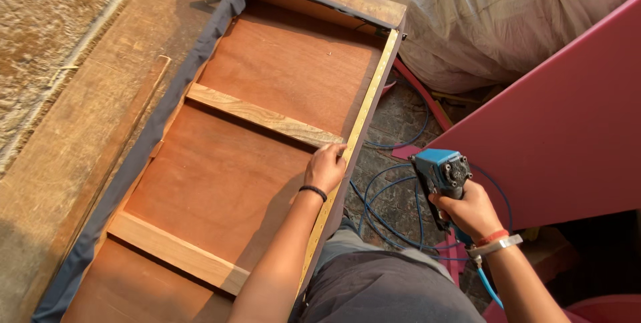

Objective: The person carries thin wooden slats across the workshop, positions them across a wooden furniture frame, and staples them in place with a pneumatic nail gun. They then pull gray fabric over the frame, stretch it taut, and staple the fabric along the frame edges, working around the sides.

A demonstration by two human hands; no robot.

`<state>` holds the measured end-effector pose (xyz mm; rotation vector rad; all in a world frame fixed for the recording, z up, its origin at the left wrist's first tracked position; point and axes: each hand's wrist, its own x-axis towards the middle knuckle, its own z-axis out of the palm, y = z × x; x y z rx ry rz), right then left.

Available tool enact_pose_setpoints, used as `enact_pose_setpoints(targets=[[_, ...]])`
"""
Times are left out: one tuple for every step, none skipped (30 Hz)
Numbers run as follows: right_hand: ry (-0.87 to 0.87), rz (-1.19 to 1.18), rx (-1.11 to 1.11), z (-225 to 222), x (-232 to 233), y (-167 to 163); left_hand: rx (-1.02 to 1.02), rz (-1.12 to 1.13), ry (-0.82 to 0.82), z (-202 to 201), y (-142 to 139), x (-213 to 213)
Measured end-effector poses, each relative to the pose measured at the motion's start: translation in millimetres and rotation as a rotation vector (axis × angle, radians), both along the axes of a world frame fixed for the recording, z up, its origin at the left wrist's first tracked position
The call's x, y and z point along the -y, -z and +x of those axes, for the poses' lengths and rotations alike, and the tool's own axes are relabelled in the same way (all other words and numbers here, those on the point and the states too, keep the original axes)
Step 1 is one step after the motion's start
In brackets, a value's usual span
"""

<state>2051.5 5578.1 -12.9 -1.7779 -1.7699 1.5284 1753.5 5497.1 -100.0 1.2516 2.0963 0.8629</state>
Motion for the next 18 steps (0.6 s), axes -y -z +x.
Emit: enact_pose_setpoints(targets=[[0.001,-0.005,-0.012,-7,-8,0,0.014,-0.008,-0.023,-6,7,-15],[-0.022,-0.007,-0.009,-14,-15,0,0.024,-0.018,-0.053,-13,13,-25],[-0.05,-0.009,-0.01,-21,-22,1,0.047,-0.083,-0.042,-17,19,-33],[-0.078,-0.011,-0.014,-29,-27,5,0.069,-0.147,-0.032,-19,25,-40],[-0.133,-0.005,-0.022,-39,-31,8,0.094,-0.208,-0.024,-22,29,-44],[-0.193,0.005,-0.029,-48,-38,12,0.124,-0.235,-0.022,-26,33,-46],[-0.258,0.017,-0.036,-58,-46,15,0.156,-0.259,-0.026,-30,36,-46],[-0.301,0.029,0.023,-69,-55,18,0.191,-0.279,-0.033,-32,37,-46],[-0.346,0.041,0.081,-80,-63,22,0.231,-0.302,-0.056,-33,38,-46],[-0.395,0.055,0.134,-89,-70,26,0.268,-0.324,-0.081,-34,38,-44],[-0.447,0.067,0.169,-99,-78,29,0.301,-0.344,-0.108,-36,39,-43],[-0.496,0.081,0.2,-107,-85,32,0.29,-0.327,-0.139,-36,39,-41],[-0.538,0.094,0.231,-113,-89,36,0.276,-0.313,-0.161,-35,39,-39],[-0.564,0.092,0.237,-118,-91,40,0.262,-0.298,-0.177,-36,40,-38],[-0.585,0.089,0.246,-121,-94,44,0.302,-0.309,-0.2,-36,41,-36],[-0.604,0.085,0.258,-122,-95,47,0.344,-0.32,-0.219,-36,42,-35],[-0.591,0.068,0.248,-123,-97,49,0.391,-0.328,-0.235,-35,44,-34],[-0.58,0.052,0.238,-124,-99,51,0.39,-0.326,-0.23,-35,45,-34]])
